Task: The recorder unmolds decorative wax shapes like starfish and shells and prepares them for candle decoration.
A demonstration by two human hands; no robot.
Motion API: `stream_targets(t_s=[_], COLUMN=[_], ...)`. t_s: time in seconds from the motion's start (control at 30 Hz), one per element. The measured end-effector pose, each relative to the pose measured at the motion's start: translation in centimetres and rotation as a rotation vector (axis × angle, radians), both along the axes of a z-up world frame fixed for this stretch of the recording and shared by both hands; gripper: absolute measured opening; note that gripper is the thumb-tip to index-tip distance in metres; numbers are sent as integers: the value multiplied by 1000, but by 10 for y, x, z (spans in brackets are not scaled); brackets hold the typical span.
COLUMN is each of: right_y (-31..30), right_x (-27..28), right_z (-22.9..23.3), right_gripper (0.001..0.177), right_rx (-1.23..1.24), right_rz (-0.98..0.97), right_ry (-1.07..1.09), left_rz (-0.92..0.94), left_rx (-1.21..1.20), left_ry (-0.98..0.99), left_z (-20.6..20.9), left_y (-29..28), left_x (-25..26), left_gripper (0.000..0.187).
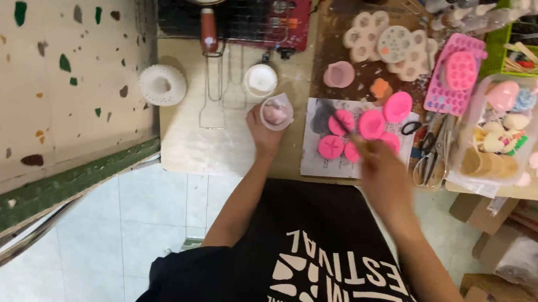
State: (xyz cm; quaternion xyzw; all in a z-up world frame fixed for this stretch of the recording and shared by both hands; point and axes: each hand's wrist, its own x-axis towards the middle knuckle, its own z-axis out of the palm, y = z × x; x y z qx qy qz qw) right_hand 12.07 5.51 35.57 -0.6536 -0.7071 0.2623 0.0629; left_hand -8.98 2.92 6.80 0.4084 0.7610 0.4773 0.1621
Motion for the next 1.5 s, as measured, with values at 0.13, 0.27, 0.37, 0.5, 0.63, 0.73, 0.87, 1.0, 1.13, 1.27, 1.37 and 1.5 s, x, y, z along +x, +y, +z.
stream_targets(t_s=[0.13, 0.27, 0.37, 0.5, 0.63, 0.73, 0.87, 1.0, 1.13, 1.27, 1.37, 1.5], right_y=[5, 13, 21, 30, 35, 43, 68, 85, 78, 73, 77, 82], right_x=[-65, -81, -85, -98, -106, -109, -116, -124, -130, -123, -115, -103], right_z=[-39, -86, -100, -99, -110, -118, -120, -128, -145, -151, -136, -89], right_gripper=[45, 46, 42, 34, 30, 22, 11, 11, 8, 7, 7, 15], right_rx=[11, 34, 38, 35, 7, 16, -21, -23, 64, 89, 50, -106], right_rz=[382, 630, 726, 785, 823, 870, 955, 929, 914, 899, 826, 713], right_ry=[-23, -161, -188, -197, -253, -261, -296, -233, -203, -141, -117, -213], left_rz=[-23, -68, -72, -54, -53, -55, -43, -39, -42, -56, -34, -80], left_rx=[-8, -61, -38, -99, -82, -54, -22, -67, -89, -72, -18, -31], left_ry=[-10, -13, 7, 35, 61, 59, 47, 23, 0, 10, 26, 18], left_z=[-16, -10, -15, -33, -32, -20, -20, -17, -5, 2, 16, 1], left_y=[-7, -6, -5, -9, -7, -4, -5, -9, -6, -3, 5, 0], left_x=[-4, -7, -9, -6, -8, -11, -10, -8, -12, -12, -15, -11], left_gripper=[64, 67, 74, 74, 70, 71, 67, 58, 58, 61, 63, 61])
